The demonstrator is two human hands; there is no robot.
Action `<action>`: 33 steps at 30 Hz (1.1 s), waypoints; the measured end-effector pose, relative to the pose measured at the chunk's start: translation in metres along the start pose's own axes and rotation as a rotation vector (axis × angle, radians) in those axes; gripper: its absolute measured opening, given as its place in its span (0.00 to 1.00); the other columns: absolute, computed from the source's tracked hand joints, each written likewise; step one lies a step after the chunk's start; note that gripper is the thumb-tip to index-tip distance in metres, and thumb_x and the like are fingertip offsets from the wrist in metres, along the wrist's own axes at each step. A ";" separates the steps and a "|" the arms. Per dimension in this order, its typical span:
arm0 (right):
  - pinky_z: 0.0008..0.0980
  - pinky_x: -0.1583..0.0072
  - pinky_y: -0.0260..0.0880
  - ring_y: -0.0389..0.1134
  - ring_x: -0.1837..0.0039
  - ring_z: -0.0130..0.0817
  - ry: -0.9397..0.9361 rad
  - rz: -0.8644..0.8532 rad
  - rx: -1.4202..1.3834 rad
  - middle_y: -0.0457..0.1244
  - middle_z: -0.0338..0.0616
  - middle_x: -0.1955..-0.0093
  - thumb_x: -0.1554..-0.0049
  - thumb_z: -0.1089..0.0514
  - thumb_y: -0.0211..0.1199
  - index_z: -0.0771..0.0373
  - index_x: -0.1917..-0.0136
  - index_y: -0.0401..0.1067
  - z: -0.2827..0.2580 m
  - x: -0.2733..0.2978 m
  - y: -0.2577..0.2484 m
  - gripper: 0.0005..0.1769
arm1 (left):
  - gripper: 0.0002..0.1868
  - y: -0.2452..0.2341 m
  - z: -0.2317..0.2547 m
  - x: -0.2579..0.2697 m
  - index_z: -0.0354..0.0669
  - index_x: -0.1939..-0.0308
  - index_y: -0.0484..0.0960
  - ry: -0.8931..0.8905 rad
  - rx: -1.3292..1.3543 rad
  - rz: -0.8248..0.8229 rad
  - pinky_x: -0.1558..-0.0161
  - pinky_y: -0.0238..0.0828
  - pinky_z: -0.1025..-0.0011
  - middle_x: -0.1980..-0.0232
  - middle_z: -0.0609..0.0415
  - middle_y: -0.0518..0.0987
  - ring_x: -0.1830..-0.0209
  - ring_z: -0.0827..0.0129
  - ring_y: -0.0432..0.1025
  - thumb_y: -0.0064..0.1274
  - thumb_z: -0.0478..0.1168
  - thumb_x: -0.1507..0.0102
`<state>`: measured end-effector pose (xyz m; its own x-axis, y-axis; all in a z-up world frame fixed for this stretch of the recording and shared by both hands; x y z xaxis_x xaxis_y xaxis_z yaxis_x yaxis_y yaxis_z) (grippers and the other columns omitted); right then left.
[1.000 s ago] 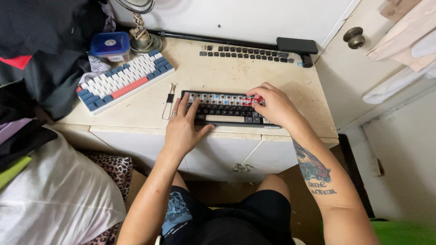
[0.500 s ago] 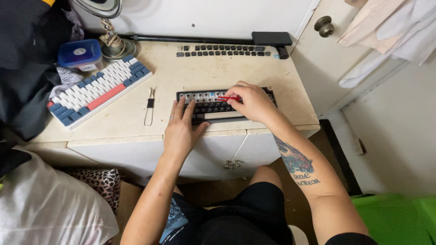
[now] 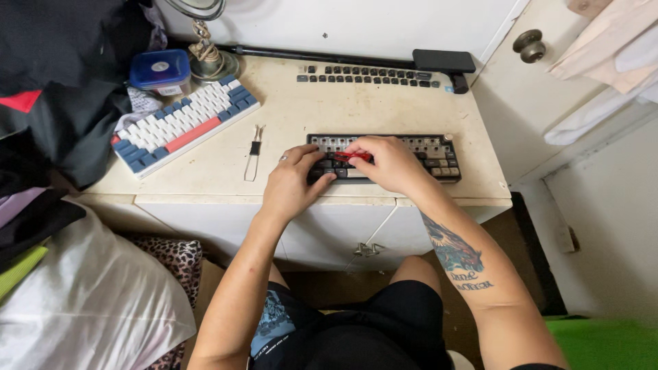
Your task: The person uses a red keycap puller to remove black keycaps from a mechanical keyboard. They place the removed keycaps in a row on the desk and continue removing more keys from the board.
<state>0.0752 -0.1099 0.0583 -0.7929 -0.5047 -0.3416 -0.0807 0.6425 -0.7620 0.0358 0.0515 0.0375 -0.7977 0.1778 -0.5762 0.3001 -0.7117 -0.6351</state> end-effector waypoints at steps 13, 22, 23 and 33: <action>0.36 0.53 0.74 0.76 0.55 0.40 0.031 -0.015 0.011 0.73 0.46 0.56 0.44 0.58 0.66 0.59 0.45 0.76 -0.003 -0.001 0.007 0.12 | 0.25 -0.003 0.005 0.002 0.40 0.47 0.84 0.020 -0.031 0.047 0.44 0.73 0.59 0.42 0.48 0.81 0.42 0.51 0.74 0.68 0.49 0.43; 0.38 0.51 0.73 0.75 0.51 0.43 -0.100 0.074 -0.002 0.72 0.47 0.51 0.40 0.61 0.60 0.60 0.47 0.76 -0.018 -0.006 0.007 0.09 | 0.30 -0.004 0.006 0.000 0.40 0.43 0.81 0.026 -0.028 0.014 0.45 0.73 0.57 0.42 0.47 0.80 0.42 0.49 0.73 0.69 0.48 0.45; 0.39 0.50 0.73 0.74 0.51 0.44 -0.096 0.057 0.013 0.71 0.48 0.50 0.40 0.61 0.60 0.60 0.47 0.76 -0.018 -0.007 0.010 0.08 | 0.30 -0.004 0.006 0.000 0.41 0.43 0.80 0.023 -0.028 0.010 0.45 0.73 0.57 0.42 0.47 0.80 0.42 0.49 0.73 0.69 0.48 0.45; 0.38 0.48 0.73 0.72 0.51 0.43 0.016 -0.047 -0.022 0.66 0.49 0.46 0.42 0.57 0.66 0.60 0.48 0.77 -0.010 -0.009 0.022 0.09 | 0.30 -0.005 0.000 0.001 0.41 0.43 0.80 -0.004 0.012 0.020 0.45 0.73 0.57 0.40 0.46 0.79 0.42 0.49 0.73 0.69 0.48 0.46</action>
<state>0.0743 -0.0855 0.0500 -0.7977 -0.5252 -0.2965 -0.1310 0.6308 -0.7648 0.0333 0.0559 0.0399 -0.7933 0.1607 -0.5872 0.3100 -0.7234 -0.6169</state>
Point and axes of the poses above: each hand's wrist, its own x-axis away from the middle knuckle, its own y-axis out of the palm, z = x × y, the point moved 10 cm from there along -x, towards the middle knuckle
